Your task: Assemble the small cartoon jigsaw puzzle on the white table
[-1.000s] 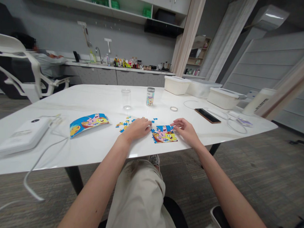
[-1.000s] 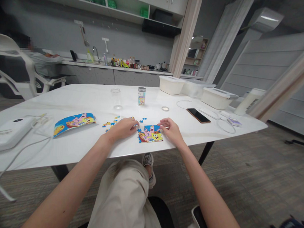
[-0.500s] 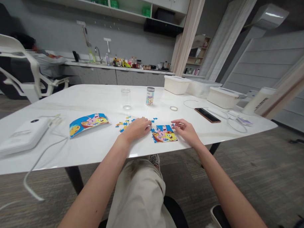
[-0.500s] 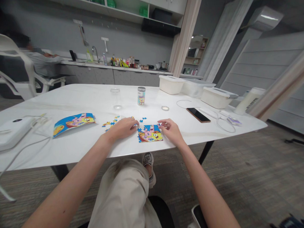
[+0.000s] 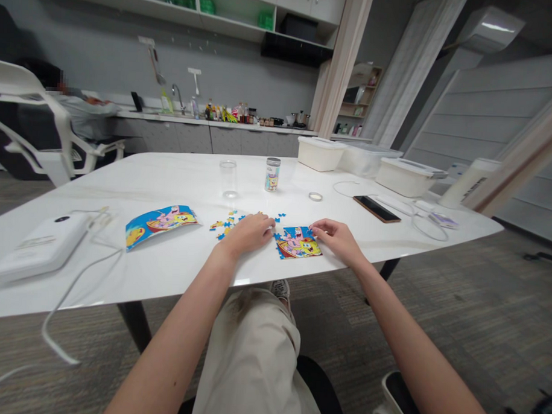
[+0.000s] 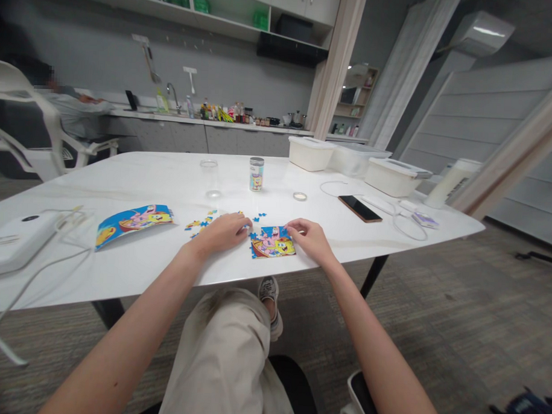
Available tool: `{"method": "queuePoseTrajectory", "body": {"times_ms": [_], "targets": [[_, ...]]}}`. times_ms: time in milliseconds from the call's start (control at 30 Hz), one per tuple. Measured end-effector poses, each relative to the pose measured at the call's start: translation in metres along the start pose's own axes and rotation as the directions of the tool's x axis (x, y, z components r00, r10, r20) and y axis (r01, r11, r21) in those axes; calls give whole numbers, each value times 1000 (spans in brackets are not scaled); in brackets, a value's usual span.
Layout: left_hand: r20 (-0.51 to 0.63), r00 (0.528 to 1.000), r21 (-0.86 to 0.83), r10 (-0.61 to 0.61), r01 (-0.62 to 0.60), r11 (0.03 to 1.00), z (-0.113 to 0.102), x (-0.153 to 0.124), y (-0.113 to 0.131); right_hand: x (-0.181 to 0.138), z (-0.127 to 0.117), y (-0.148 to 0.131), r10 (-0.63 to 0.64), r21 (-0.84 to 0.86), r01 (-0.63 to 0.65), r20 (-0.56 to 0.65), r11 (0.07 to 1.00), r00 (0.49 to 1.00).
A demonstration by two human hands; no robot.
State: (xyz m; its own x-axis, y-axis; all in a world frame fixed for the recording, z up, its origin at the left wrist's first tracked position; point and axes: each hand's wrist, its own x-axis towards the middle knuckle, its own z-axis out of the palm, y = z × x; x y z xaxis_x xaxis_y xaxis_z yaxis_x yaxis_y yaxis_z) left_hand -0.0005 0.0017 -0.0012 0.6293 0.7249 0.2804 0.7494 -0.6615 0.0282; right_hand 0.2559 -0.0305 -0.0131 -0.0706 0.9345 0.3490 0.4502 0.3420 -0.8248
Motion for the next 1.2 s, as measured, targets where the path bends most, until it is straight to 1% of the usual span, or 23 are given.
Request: {"method": "queuePoseTrajectory", "body": {"times_ms": [633,1200], "targets": [[3,1000,8,2,-2,1000,2,0,-2,-1,0,-5,-11,-31,12,48,999,999],[13,1000,10,0,0,1000,2,0,-1,0,0,0,-19,-39,22,75,999,997]]}}
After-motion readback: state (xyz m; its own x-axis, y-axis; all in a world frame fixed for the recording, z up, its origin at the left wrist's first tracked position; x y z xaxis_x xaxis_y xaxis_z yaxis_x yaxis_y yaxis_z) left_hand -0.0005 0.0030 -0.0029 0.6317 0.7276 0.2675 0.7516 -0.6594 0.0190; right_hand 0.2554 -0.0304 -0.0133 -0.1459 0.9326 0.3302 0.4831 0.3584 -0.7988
